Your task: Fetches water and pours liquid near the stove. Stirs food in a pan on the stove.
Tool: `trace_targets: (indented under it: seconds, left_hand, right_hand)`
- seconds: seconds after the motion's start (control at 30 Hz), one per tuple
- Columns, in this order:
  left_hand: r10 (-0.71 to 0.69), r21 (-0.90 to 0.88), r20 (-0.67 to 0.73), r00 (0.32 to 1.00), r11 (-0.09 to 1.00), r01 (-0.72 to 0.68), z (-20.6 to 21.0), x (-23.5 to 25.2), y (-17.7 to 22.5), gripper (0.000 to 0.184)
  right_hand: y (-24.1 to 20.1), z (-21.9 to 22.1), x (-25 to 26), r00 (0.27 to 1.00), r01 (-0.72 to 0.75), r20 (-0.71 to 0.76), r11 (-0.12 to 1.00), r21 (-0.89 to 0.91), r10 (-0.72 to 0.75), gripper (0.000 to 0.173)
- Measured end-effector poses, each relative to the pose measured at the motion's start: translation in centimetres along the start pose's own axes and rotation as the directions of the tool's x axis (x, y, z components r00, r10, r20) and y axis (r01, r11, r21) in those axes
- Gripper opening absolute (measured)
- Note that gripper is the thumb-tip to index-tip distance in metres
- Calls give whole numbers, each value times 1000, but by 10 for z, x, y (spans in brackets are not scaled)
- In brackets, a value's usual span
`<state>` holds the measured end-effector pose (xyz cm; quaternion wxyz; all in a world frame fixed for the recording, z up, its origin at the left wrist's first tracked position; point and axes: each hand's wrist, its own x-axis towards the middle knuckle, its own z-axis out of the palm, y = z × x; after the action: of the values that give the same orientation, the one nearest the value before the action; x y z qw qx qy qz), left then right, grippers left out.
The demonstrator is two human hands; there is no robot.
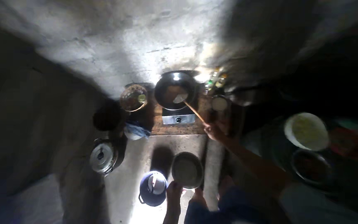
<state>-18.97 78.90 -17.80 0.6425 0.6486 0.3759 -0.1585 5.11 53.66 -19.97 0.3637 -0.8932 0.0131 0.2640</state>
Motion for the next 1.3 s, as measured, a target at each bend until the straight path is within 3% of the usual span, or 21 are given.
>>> trace_targets:
  seconds: [0.07, 0.13, 0.27, 0.37, 0.5, 0.57, 0.63, 0.77, 0.87, 0.97, 1.07, 1.17, 1.3]
  left_hand:
    - [57, 157, 106, 993, 985, -73, 22, -15, 12, 13]
    - [69, 256, 244, 967, 957, -133, 52, -38, 14, 13]
    - [23, 257, 543, 839, 947, -193, 124, -82, -11, 17]
    - [-52, 296, 693, 719, 930, -217, 195, -133, -43, 18]
    - [-206, 383, 754, 624, 909, -163, 307, -210, -75, 20]
    - [-238, 413, 751, 615, 897, -156, 344, -235, -89, 28]
    - [-235, 437, 723, 650, 884, -166, 367, -247, -100, 35]
    - [-165, 405, 609, 776, 906, -124, 386, -260, -90, 31]
    - [-81, 381, 485, 871, 916, -126, 400, -255, -70, 28]
    - [83, 345, 441, 894, 903, -254, 439, -225, -44, 29]
    - [282, 313, 484, 828, 828, -465, 510, -209, 4, 30]
    - [467, 309, 605, 645, 609, -731, 598, -221, 82, 36]
    - [577, 237, 687, 441, 395, -888, 710, -261, 185, 42]
  right_hand:
    - [27, -4, -73, 995, 72, 63, 994, 78, -77, 42]
    - [53, -13, -162, 993, 46, 100, 978, 203, -68, 41]
    - [131, -22, -307, 983, -159, 1, 843, 514, 185, 45]
    - [195, -37, -404, 915, -199, -153, 748, 633, 373, 39]
    - [307, -63, -491, 783, -142, -381, 737, 661, 492, 33]
    - [343, -98, -529, 729, -210, -389, 725, 655, 563, 32]
    - [377, -141, -561, 688, -304, -375, 717, 627, 621, 33]
    - [431, -218, -590, 596, -463, -359, 673, 577, 718, 35]
    - [462, -260, -584, 535, -467, -374, 634, 616, 757, 36]
    - [481, -306, -569, 527, -414, -417, 652, 635, 741, 33]
    - [490, -350, -557, 502, -364, -456, 658, 659, 735, 33]
    - [496, -398, -541, 503, -327, -480, 672, 664, 719, 33]
    - [509, -456, -493, 550, -260, -484, 690, 675, 681, 33]
